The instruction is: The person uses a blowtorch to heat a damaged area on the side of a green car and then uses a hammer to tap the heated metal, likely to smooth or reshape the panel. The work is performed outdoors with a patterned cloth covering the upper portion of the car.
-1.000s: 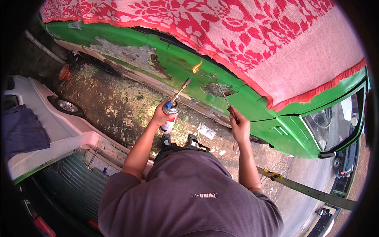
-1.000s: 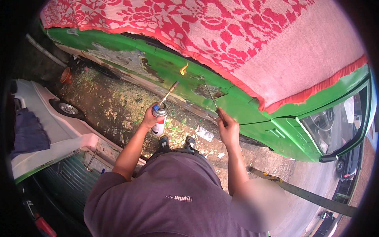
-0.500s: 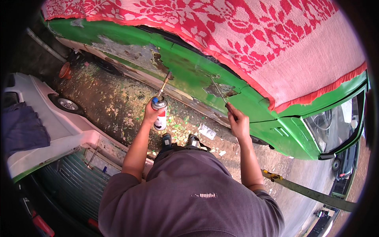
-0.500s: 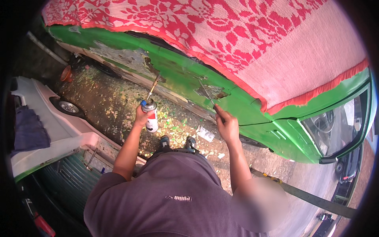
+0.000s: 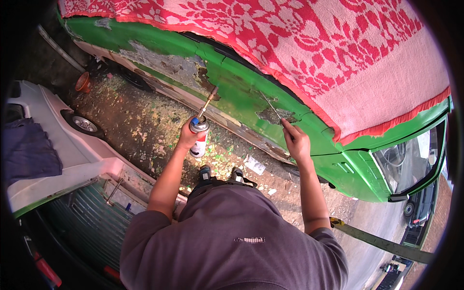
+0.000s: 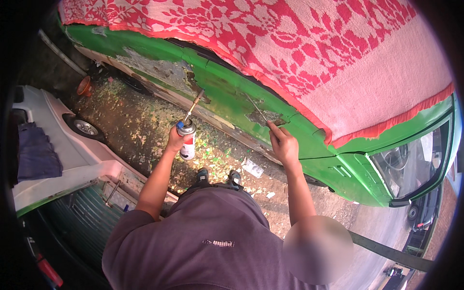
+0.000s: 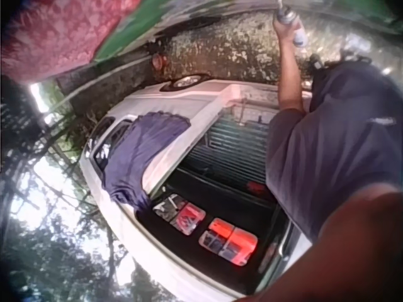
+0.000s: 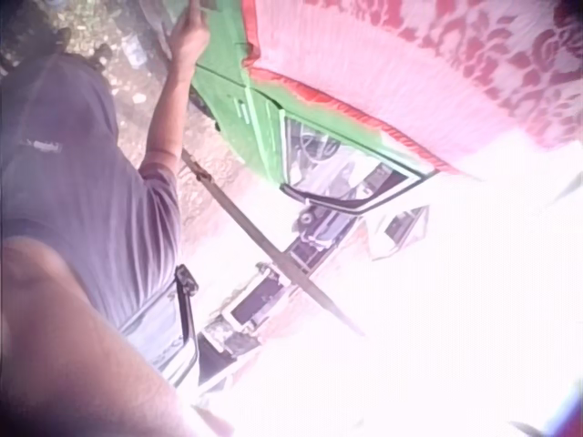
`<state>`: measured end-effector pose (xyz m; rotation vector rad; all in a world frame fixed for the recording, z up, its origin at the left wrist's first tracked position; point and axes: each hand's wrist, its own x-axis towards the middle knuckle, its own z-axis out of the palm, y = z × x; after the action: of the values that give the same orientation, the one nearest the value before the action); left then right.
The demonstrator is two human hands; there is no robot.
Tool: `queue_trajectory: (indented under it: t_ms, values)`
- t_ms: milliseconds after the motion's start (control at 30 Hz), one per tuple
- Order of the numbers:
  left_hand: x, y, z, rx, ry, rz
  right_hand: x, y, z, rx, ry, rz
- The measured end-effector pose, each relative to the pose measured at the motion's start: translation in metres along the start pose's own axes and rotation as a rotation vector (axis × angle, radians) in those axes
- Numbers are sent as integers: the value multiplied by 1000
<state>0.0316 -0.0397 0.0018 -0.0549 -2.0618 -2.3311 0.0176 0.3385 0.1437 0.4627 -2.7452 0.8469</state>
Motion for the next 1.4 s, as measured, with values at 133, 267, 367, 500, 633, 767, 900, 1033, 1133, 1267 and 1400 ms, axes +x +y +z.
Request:
queue_trajectory:
  t_ms: [133, 267, 367, 500, 633, 767, 900, 1033, 1133, 1267, 1400]
  values:
    - [4, 1, 1, -54, -17, -3, 6, 10, 13, -40, -21, -49]
    - [3, 4, -5, -20, -20, -1, 7, 14, 19, -25, -3, -96]
    - [1, 5, -10, -4, -16, -19, 16, 13, 19, -23, -42, -81]
    - [3, 4, -13, -40, -47, 29, 16, 15, 19, -62, -74, -144]
    - [9, 4, -17, 48, -42, -2, 24, 8, 14, -107, -83, -126]
    - [12, 5, -13, 0, -84, 37, 15, 24, 14, -75, -42, -223]
    - [9, 3, -10, 1, -89, 9, 20, 14, 1, -115, -62, -142]
    - [12, 2, -9, 27, -99, 5, 11, 31, -4, -187, -96, -153]
    - [10, -2, -12, 2, -98, -37, 8, 26, -18, -164, -65, -125]
    - [11, -2, -8, 21, -91, 8, 6, 35, -26, -211, -82, -193]
    - [8, 1, -4, -15, -114, 4, 5, 30, -33, -175, -37, -109]
